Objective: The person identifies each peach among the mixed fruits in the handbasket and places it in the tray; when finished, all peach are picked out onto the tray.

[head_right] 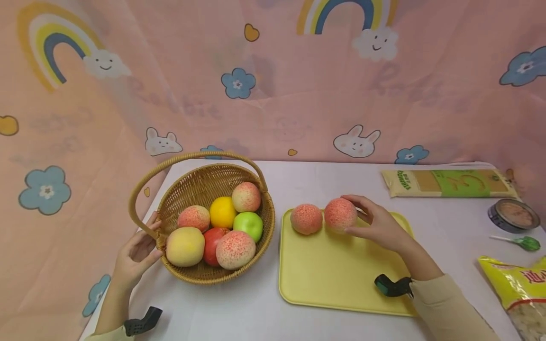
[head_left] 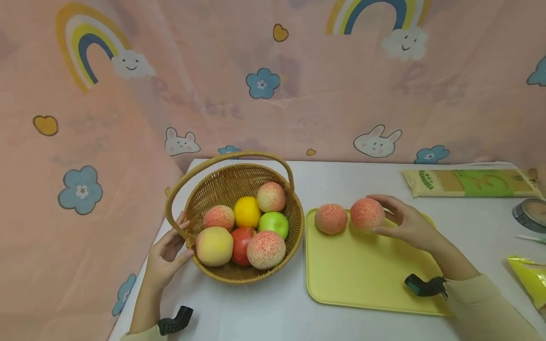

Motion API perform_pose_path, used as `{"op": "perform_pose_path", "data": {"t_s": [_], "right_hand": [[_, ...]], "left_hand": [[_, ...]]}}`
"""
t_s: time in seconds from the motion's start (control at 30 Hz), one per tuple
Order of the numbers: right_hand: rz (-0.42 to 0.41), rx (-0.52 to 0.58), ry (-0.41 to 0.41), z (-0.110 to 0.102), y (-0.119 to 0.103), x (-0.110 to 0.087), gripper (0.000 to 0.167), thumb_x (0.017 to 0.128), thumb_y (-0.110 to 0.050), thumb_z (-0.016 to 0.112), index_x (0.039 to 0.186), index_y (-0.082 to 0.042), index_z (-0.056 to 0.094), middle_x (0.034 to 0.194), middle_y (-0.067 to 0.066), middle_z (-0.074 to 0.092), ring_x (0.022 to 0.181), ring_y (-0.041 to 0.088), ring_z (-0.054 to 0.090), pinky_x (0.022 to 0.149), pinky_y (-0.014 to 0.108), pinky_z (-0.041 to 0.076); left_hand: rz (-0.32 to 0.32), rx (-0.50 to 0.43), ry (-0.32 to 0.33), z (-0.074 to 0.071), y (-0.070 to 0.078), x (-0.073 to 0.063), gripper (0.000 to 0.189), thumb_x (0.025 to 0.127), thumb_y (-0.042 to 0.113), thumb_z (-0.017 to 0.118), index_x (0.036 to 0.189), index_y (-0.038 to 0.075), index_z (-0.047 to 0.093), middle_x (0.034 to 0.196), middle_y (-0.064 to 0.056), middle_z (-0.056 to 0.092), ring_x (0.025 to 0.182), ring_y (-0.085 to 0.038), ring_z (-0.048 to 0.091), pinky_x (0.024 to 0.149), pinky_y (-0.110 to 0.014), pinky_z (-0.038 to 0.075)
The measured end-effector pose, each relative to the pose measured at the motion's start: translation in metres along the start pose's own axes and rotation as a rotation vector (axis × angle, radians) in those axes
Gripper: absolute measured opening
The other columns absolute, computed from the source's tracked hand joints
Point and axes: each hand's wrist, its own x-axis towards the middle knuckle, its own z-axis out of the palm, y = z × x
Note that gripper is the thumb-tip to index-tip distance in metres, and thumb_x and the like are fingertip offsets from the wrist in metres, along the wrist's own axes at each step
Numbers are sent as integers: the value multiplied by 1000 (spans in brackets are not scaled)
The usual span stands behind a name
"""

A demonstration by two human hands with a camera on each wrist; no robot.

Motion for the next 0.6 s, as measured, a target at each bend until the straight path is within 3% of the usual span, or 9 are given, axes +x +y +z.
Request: {"op": "perform_pose_path", "data": {"t_s": [0.23,0.6], "right_hand": [[107,-21,8,-5,23,-4,68,81,-8,74,140,-4,40,134,-7,46,121,-15,39,97,-1,30],[141,-8,-82,-12,29,-7,73,83,-10,71,144,-6,32,142,3,39,122,-19,32,95,-1,30]], "left_hand": [[-24,12,5,1,1,-1,56,75,-22,61,127,-25,40,150,-32,22,142,-23,30,109,-23,35],[-4,-1,4,0,-1,-1,56,75,-23,61,126,-27,38,150,-33,22,141,-25,31,109,-24,35]]}}
